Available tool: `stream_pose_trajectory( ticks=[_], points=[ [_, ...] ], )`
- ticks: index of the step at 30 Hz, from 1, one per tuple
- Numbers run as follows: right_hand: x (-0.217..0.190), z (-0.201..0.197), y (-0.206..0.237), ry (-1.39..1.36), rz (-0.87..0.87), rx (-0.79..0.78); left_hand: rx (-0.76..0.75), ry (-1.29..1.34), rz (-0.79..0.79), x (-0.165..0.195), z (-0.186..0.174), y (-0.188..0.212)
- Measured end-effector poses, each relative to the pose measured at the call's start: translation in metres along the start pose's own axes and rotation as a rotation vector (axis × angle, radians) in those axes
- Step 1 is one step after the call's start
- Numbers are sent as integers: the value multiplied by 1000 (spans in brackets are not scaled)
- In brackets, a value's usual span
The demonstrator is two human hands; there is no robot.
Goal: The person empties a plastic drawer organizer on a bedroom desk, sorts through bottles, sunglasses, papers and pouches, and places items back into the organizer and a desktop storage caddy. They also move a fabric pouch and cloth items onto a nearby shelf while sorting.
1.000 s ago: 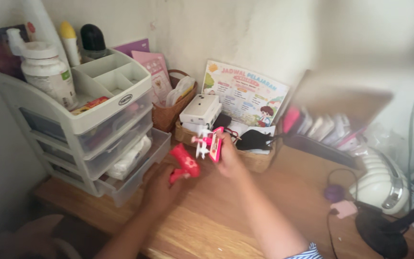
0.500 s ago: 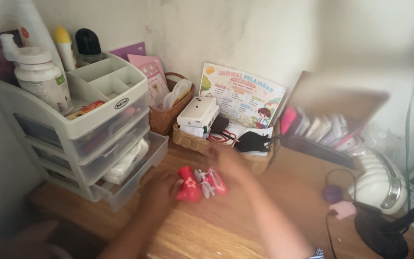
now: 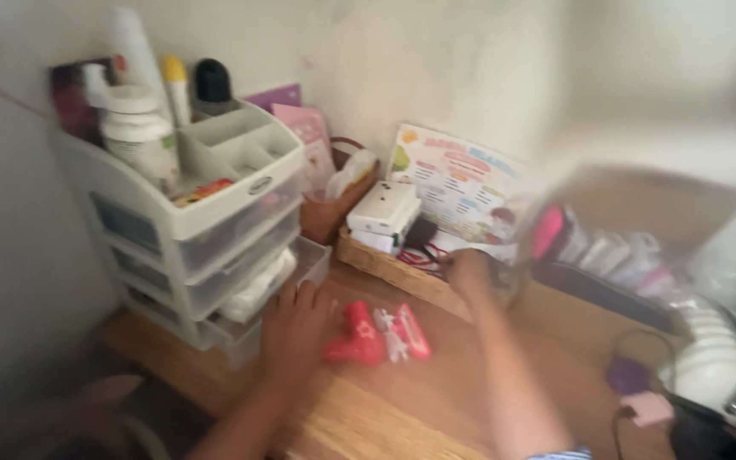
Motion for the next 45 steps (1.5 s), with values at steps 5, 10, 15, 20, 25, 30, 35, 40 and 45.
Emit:
stream_pose_trajectory(
  ticks=[5, 10, 15, 20, 25, 30, 35, 40, 45],
  points=[
    [-11, -46, 15, 14, -60, 342, -163, -323, -186, -24, -16, -11],
    [-55, -117, 35, -153, -128, 671, -133, -350, -207, -31, -26, -17],
    [-97, -135, 52, -509, 0, 395, 65, -204, -98, -38, -39, -21],
    [-150, -61, 73, -1267, 32, -116, 350, -505, -130, -63, -60, -23],
    [-220, 20, 82, -1821, 282, -622, 486, -206, -132, -70, -56, -21],
    [-296, 64, 79, -1662, 365, -979, 716, 67, -188, -77, -51, -13],
    [-324, 58, 67, -1701, 281, -987, 777, 225, -173, -80, -46, -10],
    [-321, 46, 77, -1687, 388, -977, 787, 373, -125, -79, -49, -4],
    [-315, 40, 78, -1762, 256, -1000, 772, 407, -122, -73, -50, -4]
  ],
)
Point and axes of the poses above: each hand's wrist, its own y-axis away from the middle knuckle, its own z-axis out of the palm, x = y × z, the point moved 3 cm from there along -y, towards the middle knuckle, and after that the axes turned 4 degrees about y, right-handed, at the moved point
